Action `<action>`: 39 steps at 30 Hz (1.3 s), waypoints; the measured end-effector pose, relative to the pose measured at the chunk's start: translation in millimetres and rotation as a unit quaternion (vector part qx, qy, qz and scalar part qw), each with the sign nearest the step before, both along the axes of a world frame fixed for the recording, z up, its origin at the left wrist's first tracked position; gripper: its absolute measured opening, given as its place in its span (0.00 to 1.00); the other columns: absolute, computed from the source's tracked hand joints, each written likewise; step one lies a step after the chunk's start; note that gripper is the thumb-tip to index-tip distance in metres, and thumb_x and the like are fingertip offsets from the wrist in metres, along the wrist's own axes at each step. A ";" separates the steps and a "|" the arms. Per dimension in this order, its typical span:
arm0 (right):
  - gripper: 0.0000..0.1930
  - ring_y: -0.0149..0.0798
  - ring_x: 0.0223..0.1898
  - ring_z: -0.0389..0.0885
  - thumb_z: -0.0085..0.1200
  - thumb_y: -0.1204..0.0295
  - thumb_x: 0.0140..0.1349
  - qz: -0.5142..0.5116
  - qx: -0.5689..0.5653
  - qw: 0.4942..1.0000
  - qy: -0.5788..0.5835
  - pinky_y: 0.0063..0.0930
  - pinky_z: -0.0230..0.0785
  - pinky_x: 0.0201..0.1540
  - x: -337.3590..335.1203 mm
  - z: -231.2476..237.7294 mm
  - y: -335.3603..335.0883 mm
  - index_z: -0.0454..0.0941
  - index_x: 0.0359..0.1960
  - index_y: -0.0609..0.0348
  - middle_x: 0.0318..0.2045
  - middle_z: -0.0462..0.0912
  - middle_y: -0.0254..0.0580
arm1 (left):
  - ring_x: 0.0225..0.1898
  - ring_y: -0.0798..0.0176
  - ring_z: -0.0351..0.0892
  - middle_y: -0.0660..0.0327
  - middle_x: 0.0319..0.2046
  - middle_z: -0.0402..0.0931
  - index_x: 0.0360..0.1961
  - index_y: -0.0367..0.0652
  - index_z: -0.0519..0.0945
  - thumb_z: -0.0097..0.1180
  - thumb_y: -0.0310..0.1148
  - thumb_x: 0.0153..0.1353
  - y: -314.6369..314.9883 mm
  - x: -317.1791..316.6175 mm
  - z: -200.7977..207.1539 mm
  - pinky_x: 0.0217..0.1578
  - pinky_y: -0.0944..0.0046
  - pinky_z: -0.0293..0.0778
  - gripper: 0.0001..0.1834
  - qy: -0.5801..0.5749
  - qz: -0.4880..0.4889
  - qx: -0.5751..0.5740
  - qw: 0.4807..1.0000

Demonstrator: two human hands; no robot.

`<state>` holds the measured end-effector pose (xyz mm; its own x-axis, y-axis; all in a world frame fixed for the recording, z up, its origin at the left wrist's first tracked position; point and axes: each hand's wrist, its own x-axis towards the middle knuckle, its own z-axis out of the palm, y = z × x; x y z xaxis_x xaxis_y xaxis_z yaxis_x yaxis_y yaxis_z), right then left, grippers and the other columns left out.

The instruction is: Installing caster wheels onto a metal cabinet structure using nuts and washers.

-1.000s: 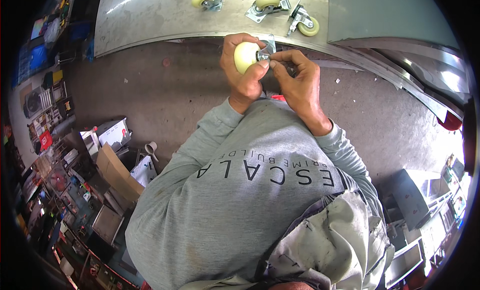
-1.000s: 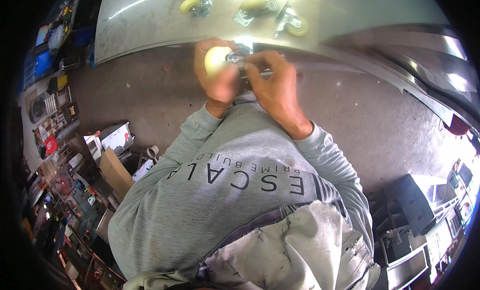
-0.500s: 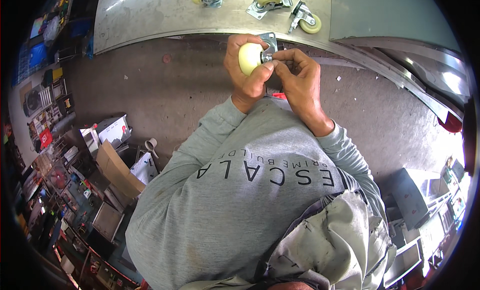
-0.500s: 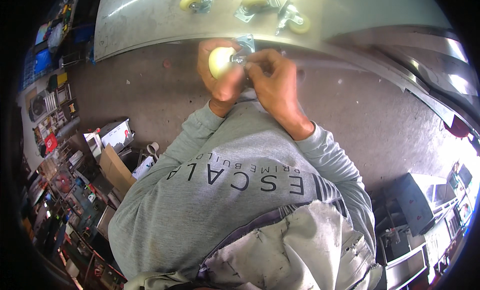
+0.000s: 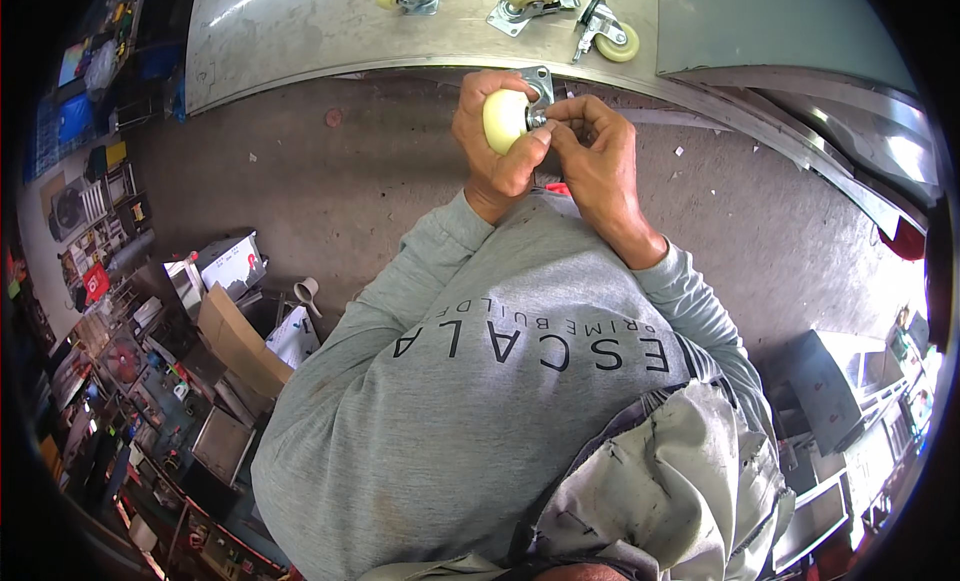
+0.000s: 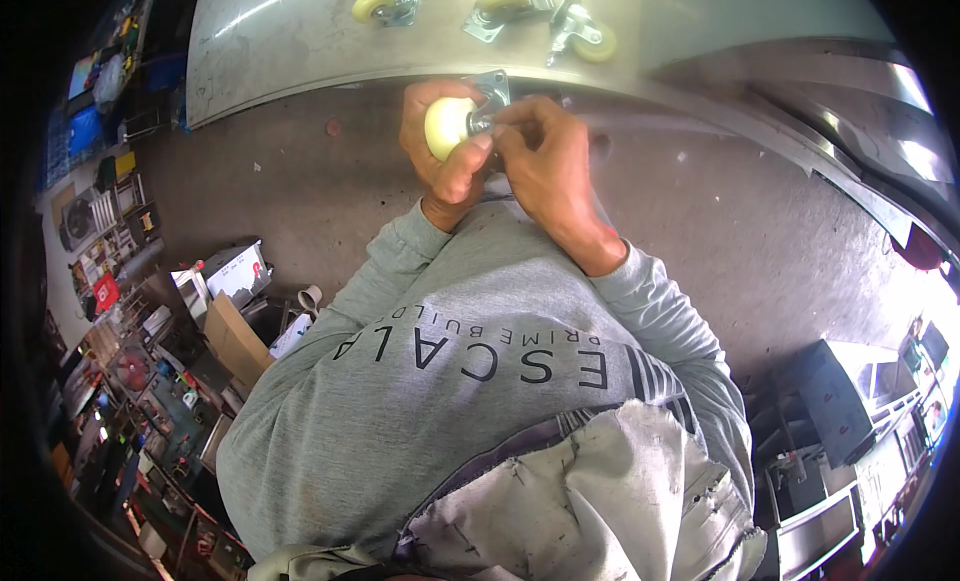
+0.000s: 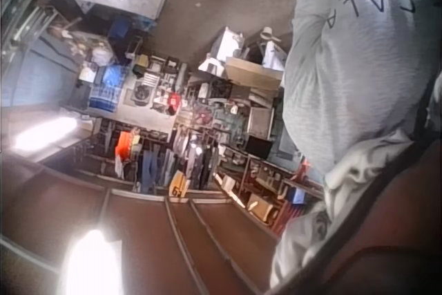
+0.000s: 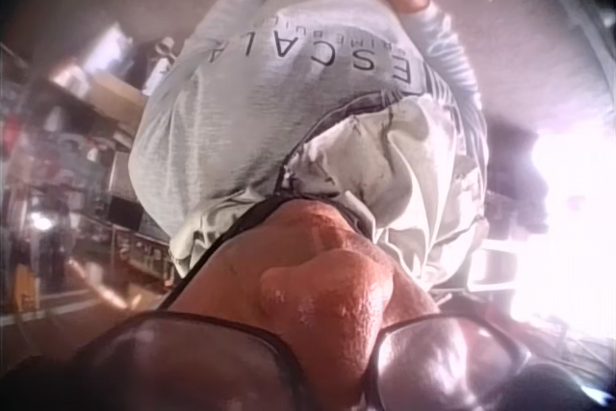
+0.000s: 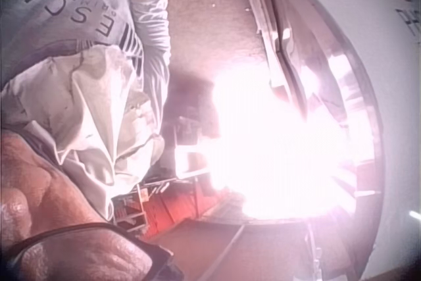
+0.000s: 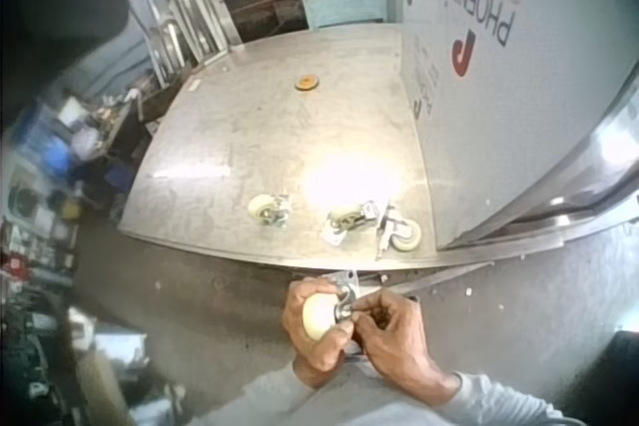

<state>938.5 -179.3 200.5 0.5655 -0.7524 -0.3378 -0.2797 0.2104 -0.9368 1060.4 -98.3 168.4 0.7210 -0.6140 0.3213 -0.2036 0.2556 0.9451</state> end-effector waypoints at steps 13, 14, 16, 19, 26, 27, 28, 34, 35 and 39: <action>0.08 0.35 0.35 0.87 0.62 0.78 0.68 0.049 -0.002 0.999 -0.017 0.33 0.79 0.42 0.1 -7.3 -5.8 0.86 0.45 0.68 0.36 0.90 0.47 | 0.38 0.61 0.80 0.53 0.39 0.83 0.50 0.37 0.78 0.65 0.36 0.46 -0.8 -4.4 -2.5 0.44 0.61 0.79 0.27 0.119 -0.019 0.049 0.991; 0.08 0.35 0.35 0.87 0.62 0.78 0.68 0.049 -0.002 0.999 -0.018 0.33 0.79 0.42 -1.3 -10.4 -6.9 0.86 0.45 0.68 0.36 0.90 0.47 | 0.38 0.61 0.80 0.53 0.39 0.83 0.50 0.37 0.78 0.65 0.36 0.46 0.0 -3.9 -3.3 0.44 0.61 0.79 0.27 0.118 -0.019 0.049 0.992; 0.07 0.34 0.35 0.87 0.62 0.79 0.68 0.054 0.050 0.992 -0.099 0.31 0.80 0.42 -7.0 -16.6 -11.6 0.85 0.46 0.67 0.38 0.90 0.45 | 0.39 0.61 0.82 0.52 0.38 0.84 0.51 0.36 0.77 0.63 0.35 0.49 3.5 -3.5 -6.5 0.47 0.61 0.80 0.27 0.155 -0.045 0.000 0.987; 0.08 0.33 0.36 0.88 0.64 0.79 0.68 -0.009 0.020 0.998 -0.053 0.29 0.80 0.41 -16.8 -10.0 -26.9 0.85 0.47 0.65 0.38 0.91 0.42 | 0.41 0.60 0.84 0.50 0.38 0.85 0.52 0.35 0.76 0.60 0.36 0.51 -2.8 2.9 -9.3 0.50 0.59 0.81 0.26 0.253 -0.055 -0.065 0.964; 0.09 0.36 0.40 0.92 0.69 0.78 0.66 0.050 -0.181 0.982 -0.010 0.31 0.84 0.39 -12.5 16.0 -14.4 0.88 0.47 0.61 0.39 0.92 0.44 | 0.43 0.55 0.87 0.49 0.39 0.85 0.52 0.34 0.76 0.58 0.37 0.53 -3.7 4.1 -4.6 0.52 0.58 0.83 0.26 0.271 -0.074 -0.074 0.957; 0.09 0.36 0.40 0.92 0.69 0.78 0.66 0.049 -0.182 0.982 -0.010 0.31 0.84 0.39 -12.4 14.9 -14.1 0.88 0.47 0.61 0.39 0.92 0.44 | 0.43 0.55 0.87 0.49 0.39 0.85 0.52 0.34 0.76 0.58 0.37 0.53 -3.1 4.7 -3.8 0.52 0.58 0.83 0.26 0.270 -0.075 -0.075 0.957; 0.10 0.40 0.39 0.92 0.69 0.78 0.65 0.066 -0.233 0.970 -0.019 0.34 0.83 0.39 -12.7 12.1 -15.0 0.89 0.47 0.59 0.39 0.91 0.44 | 0.43 0.55 0.87 0.49 0.39 0.85 0.52 0.34 0.76 0.57 0.36 0.54 -2.7 5.0 -3.0 0.51 0.58 0.83 0.25 0.266 -0.081 -0.063 0.958; 0.12 0.53 0.35 0.86 0.69 0.81 0.61 0.155 -0.369 0.915 -0.048 0.41 0.78 0.38 -16.3 3.5 -30.1 0.88 0.46 0.58 0.38 0.87 0.47 | 0.41 0.58 0.86 0.51 0.38 0.84 0.49 0.34 0.80 0.54 0.35 0.60 -0.9 14.3 7.1 0.48 0.61 0.83 0.20 0.413 -0.096 0.005 0.905; 0.12 0.55 0.35 0.85 0.69 0.81 0.61 0.173 -0.396 0.899 -0.077 0.42 0.77 0.38 -16.4 2.2 -30.3 0.88 0.45 0.58 0.37 0.86 0.47 | 0.40 0.59 0.86 0.52 0.38 0.84 0.49 0.34 0.81 0.54 0.35 0.61 0.4 17.1 7.5 0.47 0.61 0.83 0.19 0.442 -0.097 0.035 0.891; 0.11 0.55 0.33 0.84 0.66 0.83 0.61 0.218 -0.410 0.881 -0.089 0.45 0.77 0.37 -16.8 9.0 -32.6 0.86 0.45 0.58 0.36 0.83 0.47 | 0.39 0.59 0.86 0.54 0.37 0.84 0.45 0.33 0.85 0.56 0.36 0.62 4.4 22.8 6.4 0.46 0.61 0.83 0.18 0.478 -0.100 0.071 0.870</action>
<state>921.7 -211.9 209.4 0.8507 -0.3998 0.3412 0.0000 -0.6492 -0.7606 1083.2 -93.9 174.8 0.4916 -0.7422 -0.4554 0.7274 0.0624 0.6834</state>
